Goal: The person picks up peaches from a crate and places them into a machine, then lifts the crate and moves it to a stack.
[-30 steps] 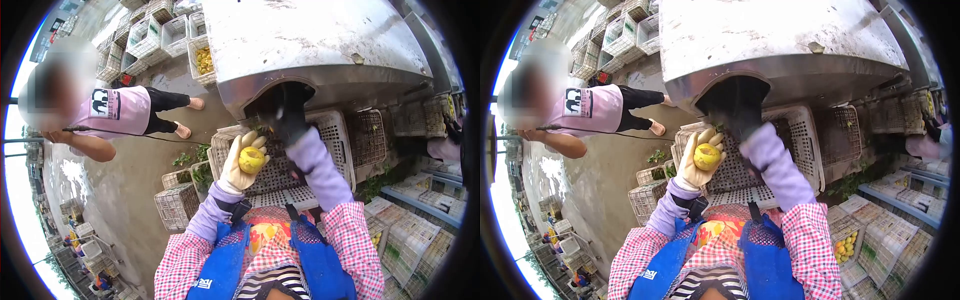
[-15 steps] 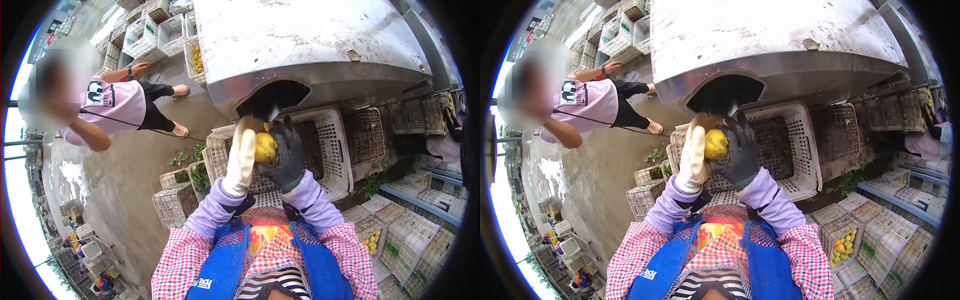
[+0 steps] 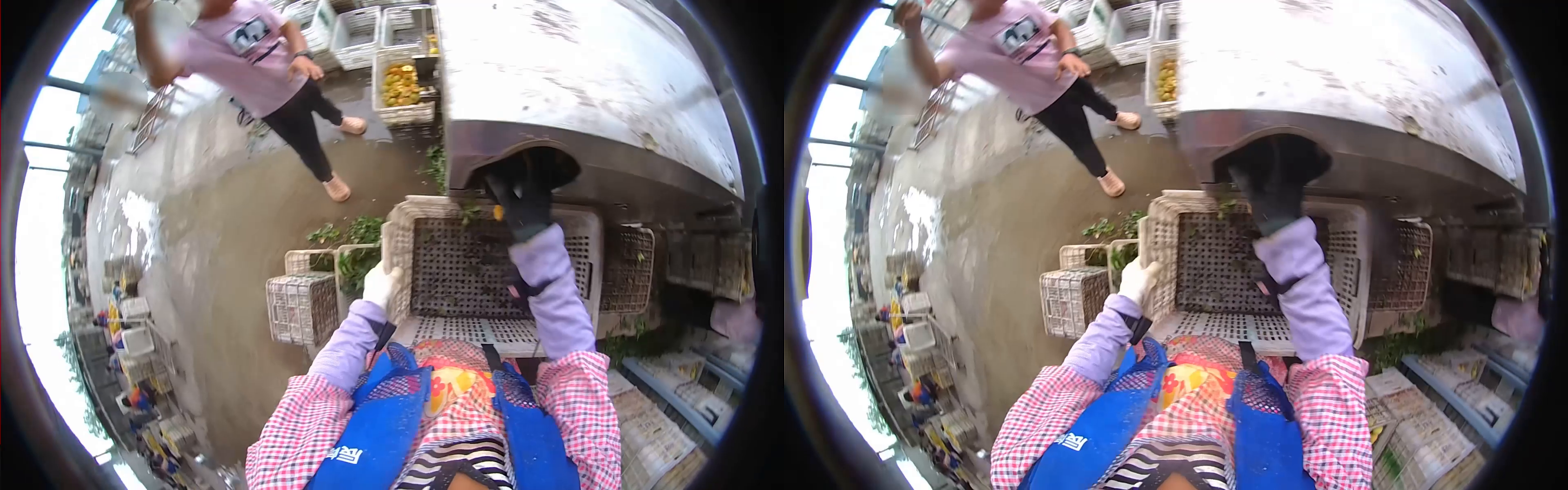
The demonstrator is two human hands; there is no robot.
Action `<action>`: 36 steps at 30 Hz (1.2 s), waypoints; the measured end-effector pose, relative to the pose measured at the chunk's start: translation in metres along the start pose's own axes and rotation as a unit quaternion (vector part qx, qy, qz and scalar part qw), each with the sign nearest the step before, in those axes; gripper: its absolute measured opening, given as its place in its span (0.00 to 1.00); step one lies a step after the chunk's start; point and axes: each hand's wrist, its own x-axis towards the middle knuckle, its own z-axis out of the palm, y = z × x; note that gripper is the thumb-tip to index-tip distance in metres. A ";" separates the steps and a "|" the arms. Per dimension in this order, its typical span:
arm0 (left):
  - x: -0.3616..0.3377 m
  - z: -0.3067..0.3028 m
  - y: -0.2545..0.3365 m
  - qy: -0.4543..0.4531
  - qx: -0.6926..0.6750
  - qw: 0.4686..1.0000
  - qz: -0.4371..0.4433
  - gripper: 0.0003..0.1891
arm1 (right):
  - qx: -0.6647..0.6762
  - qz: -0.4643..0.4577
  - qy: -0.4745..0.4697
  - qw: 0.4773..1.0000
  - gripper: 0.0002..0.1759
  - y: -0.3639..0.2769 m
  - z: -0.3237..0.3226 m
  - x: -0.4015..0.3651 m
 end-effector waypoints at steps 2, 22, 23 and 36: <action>-0.013 -0.009 0.002 0.041 -0.012 0.998 0.045 0.16 | 0.091 0.019 -0.060 0.994 0.32 -0.003 -0.031 -0.025; 0.026 -0.130 0.028 0.137 0.058 0.973 0.178 0.17 | -0.016 0.474 -0.194 0.859 0.14 0.126 -0.078 -0.299; 0.031 -0.092 0.033 0.092 0.073 0.976 0.183 0.17 | -0.011 0.495 -0.152 0.856 0.12 0.130 -0.084 -0.318; 0.050 0.126 0.038 -0.244 0.262 0.917 0.179 0.15 | -0.093 0.757 0.033 0.646 0.23 0.140 -0.138 -0.584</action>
